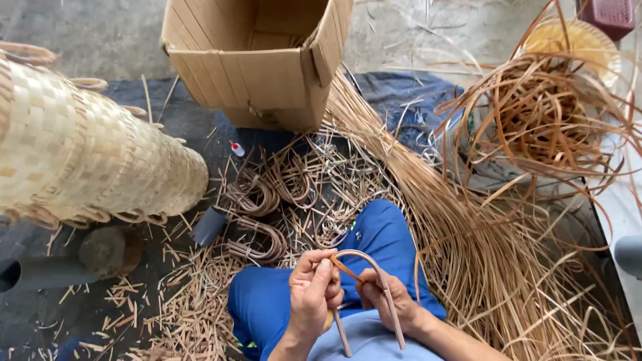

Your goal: The person sits on the floor weaving thin rattan strips around a U-shaped rattan frame to form a handle, wrapping and tightening the strips by hand. They pick up new strips from a pile, bend the frame, and briefly use scissors to trim a strip before continuing the wrap.

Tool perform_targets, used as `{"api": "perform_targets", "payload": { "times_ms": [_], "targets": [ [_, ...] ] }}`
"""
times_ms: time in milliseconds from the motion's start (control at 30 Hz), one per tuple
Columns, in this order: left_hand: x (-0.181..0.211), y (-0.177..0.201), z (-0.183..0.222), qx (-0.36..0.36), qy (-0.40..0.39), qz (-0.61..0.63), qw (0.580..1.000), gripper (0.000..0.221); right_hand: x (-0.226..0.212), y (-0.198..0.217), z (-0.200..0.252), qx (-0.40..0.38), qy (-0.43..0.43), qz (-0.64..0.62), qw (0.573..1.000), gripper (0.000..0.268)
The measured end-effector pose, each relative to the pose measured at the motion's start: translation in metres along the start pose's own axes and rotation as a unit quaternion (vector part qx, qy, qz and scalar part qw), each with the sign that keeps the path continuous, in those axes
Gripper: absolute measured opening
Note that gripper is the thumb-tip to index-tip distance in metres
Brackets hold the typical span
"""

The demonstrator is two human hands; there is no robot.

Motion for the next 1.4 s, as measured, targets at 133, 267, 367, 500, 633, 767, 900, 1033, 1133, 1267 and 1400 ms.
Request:
{"api": "perform_targets", "payload": {
  "times_ms": [133, 267, 367, 500, 633, 767, 900, 1033, 1133, 1267, 1400],
  "targets": [
    [0.003, -0.006, 0.003, -0.03, -0.001, -0.003, 1.0, 0.019, 0.025, 0.019, 0.018, -0.043, -0.085, -0.091, 0.991, 0.021],
    [0.002, -0.009, 0.007, -0.04, 0.007, -0.021, 0.999, 0.018, 0.036, 0.027, 0.018, -0.048, -0.128, -0.127, 0.982, 0.022],
    [0.001, -0.009, 0.01, -0.044, 0.022, -0.036, 0.998, 0.019, 0.035, 0.03, 0.014, -0.031, -0.133, -0.11, 0.985, 0.022],
    [-0.002, -0.01, 0.013, -0.057, 0.02, -0.063, 0.996, 0.019, 0.035, 0.042, -0.009, -0.016, -0.168, -0.055, 0.984, 0.023],
    [-0.011, -0.019, 0.019, -0.076, 0.067, -0.114, 0.988, 0.018, 0.005, 0.072, -0.073, -0.082, 0.022, 0.14, 0.986, 0.024],
    [-0.012, -0.025, 0.019, -0.101, 0.091, -0.249, 0.959, 0.018, -0.091, 0.076, -0.105, -0.098, 0.018, 0.182, 0.978, 0.017],
    [0.001, -0.028, 0.015, -0.119, 0.035, -0.327, 0.937, 0.017, -0.182, 0.053, -0.071, -0.145, 0.162, 0.355, 0.909, 0.017],
    [0.031, -0.043, 0.011, -0.056, 0.112, -0.278, 0.952, 0.022, -0.194, 0.026, -0.004, -0.163, 0.105, 0.359, 0.913, 0.022],
    [0.034, -0.032, 0.011, -0.079, 0.083, -0.286, 0.951, 0.028, -0.171, 0.008, 0.025, -0.141, -0.018, 0.351, 0.926, 0.025],
    [0.024, -0.016, 0.015, -0.068, 0.091, -0.281, 0.953, 0.03, -0.168, -0.004, 0.027, -0.092, -0.113, 0.361, 0.921, 0.026],
    [0.023, -0.023, 0.018, -0.079, -0.016, -0.279, 0.957, 0.023, -0.168, -0.007, 0.021, -0.071, -0.12, 0.385, 0.912, 0.021]
  ]
}}
Point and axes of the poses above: each hand's wrist, its own z-axis away from the middle knuckle, its own y-axis out of the back of the hand, x = y × z, the point moved 1 cm from there along -z, towards the middle knuckle, and after that the axes turned 9 degrees about -y, right-handed, at the moved point
